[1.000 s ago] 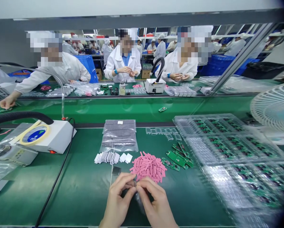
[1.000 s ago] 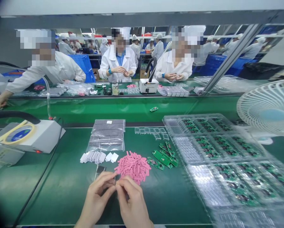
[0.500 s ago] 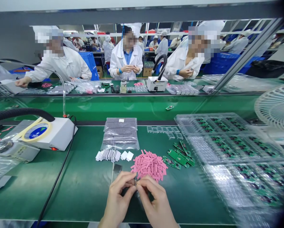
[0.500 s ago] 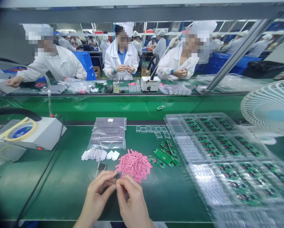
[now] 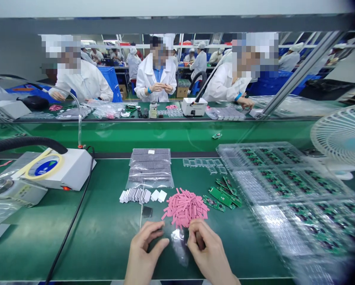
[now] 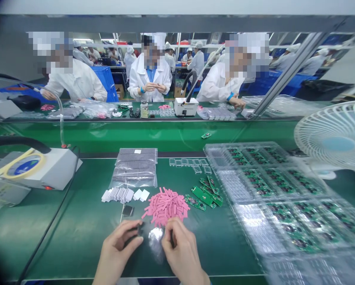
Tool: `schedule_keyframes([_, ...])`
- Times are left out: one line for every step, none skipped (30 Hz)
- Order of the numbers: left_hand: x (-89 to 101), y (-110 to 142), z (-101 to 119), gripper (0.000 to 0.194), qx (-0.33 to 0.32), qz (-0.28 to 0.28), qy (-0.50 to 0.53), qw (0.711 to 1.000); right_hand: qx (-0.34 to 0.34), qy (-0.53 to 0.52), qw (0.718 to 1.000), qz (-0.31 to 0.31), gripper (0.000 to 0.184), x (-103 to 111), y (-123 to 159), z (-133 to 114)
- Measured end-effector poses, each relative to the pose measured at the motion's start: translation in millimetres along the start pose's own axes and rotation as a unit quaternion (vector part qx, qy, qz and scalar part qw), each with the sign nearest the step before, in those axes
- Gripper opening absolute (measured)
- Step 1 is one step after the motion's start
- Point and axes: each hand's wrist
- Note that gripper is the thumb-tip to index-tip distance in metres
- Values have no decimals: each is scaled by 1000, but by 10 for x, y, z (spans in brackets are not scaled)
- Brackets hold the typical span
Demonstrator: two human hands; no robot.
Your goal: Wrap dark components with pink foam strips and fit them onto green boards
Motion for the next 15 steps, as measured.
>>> schedule_keyframes([22,-1,-13,31,12,13,5,1000,18,33,999,18,14,10,11,19])
schedule_keyframes([40,-1,-27,33,21,22,11,999,41,67,996,30,14,5,30,29])
schedule_keyframes([52,0,-40,35,27,26,15,999,68,98,992,34,15,-17,59,32])
schedule_keyframes([57,2,-53,36,30,27,17,999,97,122,987,31,16,-50,94,30])
schedule_keyframes([58,6,-63,36,31,23,17,999,124,139,982,25,18,-90,135,25])
schedule_keyframes([54,10,-71,37,32,17,18,999,147,149,978,16,20,-131,177,20])
schedule_keyframes([49,14,-78,37,34,13,20,999,165,152,974,9,21,-165,216,15])
schedule_keyframes([41,19,-82,38,40,6,24,999,178,149,973,3,22,-186,249,12])
schedule_keyframes([32,25,-83,39,48,-2,30,998,183,140,973,-5,23,-191,274,7])
schedule_keyframes([21,31,-83,39,58,-7,38,998,180,125,976,-17,23,-179,289,0])
schedule_keyframes([7,37,-83,40,68,-9,48,996,166,107,980,-30,23,-150,293,-10])
schedule_keyframes([-10,45,-82,41,77,-8,58,995,145,90,984,-48,23,-107,289,-25])
schedule_keyframes([-33,54,-82,42,86,-8,68,994,118,76,988,-66,22,-55,276,-44])
schedule_keyframes([-61,65,-84,43,94,-8,77,993,88,67,991,-80,19,1,258,-66])
schedule_keyframes([-94,76,-87,44,100,-6,86,991,59,63,992,-91,18,56,237,-90])
Point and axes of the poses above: each hand's wrist, its own y-axis away from the middle knuckle, its own x-axis out of the back of the hand, z = x × y, and after that the axes turned 7 degrees about -x, right-handed
